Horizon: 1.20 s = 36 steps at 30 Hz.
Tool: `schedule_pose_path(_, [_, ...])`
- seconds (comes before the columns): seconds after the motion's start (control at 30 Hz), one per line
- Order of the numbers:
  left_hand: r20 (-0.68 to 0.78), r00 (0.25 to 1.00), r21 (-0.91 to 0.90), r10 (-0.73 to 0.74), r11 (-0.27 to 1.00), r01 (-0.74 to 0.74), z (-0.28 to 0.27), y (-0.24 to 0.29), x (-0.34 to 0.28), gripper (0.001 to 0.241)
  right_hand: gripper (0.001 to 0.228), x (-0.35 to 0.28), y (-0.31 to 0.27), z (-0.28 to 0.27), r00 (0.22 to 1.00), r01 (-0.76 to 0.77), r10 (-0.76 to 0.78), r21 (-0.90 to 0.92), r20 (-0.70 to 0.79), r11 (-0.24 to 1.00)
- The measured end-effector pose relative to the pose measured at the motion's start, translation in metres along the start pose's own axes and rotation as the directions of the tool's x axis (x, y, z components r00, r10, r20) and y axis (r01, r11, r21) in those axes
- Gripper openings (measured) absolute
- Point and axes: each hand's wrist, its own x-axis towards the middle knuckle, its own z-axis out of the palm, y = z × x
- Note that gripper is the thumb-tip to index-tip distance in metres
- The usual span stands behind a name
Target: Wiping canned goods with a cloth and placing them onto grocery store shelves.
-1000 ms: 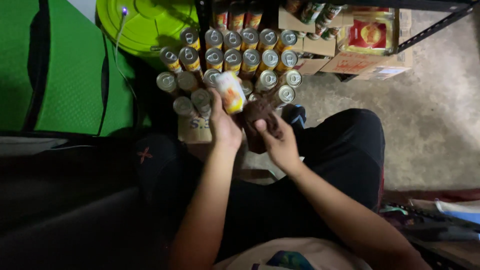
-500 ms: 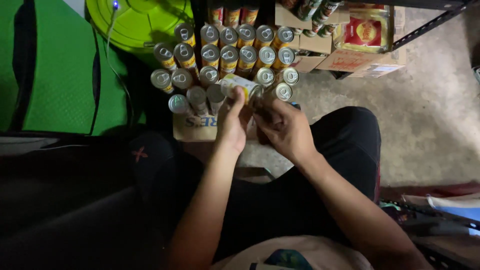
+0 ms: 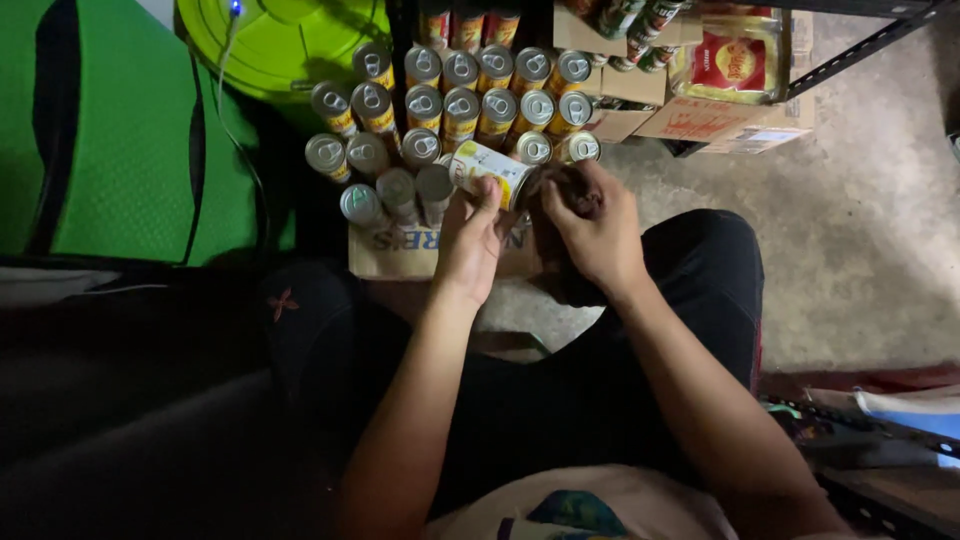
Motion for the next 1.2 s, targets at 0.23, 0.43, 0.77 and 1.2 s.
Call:
schedule_pose_path(0.23, [0.095, 0.995, -0.039, -0.003, 0.999, 0.007, 0.007, 0.011, -0.006, 0.058, 0.025, -0.011, -0.024, 0.006, 0.984, -0.139, 0.121, 0.145, 0.131, 0.98])
schedule_pose_path(0.43, [0.127, 0.989, -0.02, 0.077, 0.997, -0.075, 0.016, 0.013, -0.006, 0.056, 0.021, -0.001, 0.0, 0.005, 0.998, -0.063, 0.063, 0.055, 0.004, 0.996])
schedule_pose_path(0.77, [-0.031, 0.998, -0.116, -0.046, 0.992, 0.042, -0.023, -0.016, 0.004, 0.044, 0.035, -0.015, -0.045, -0.002, 0.972, 0.228, -0.206, -0.231, 0.113, 0.946])
schedule_pose_path(1.2, [0.156, 0.958, 0.366, 0.241, 0.887, -0.283, 0.013, 0.015, -0.008, 0.055, 0.028, 0.003, 0.006, -0.033, 0.997, 0.077, -0.068, 0.237, -0.048, 0.968])
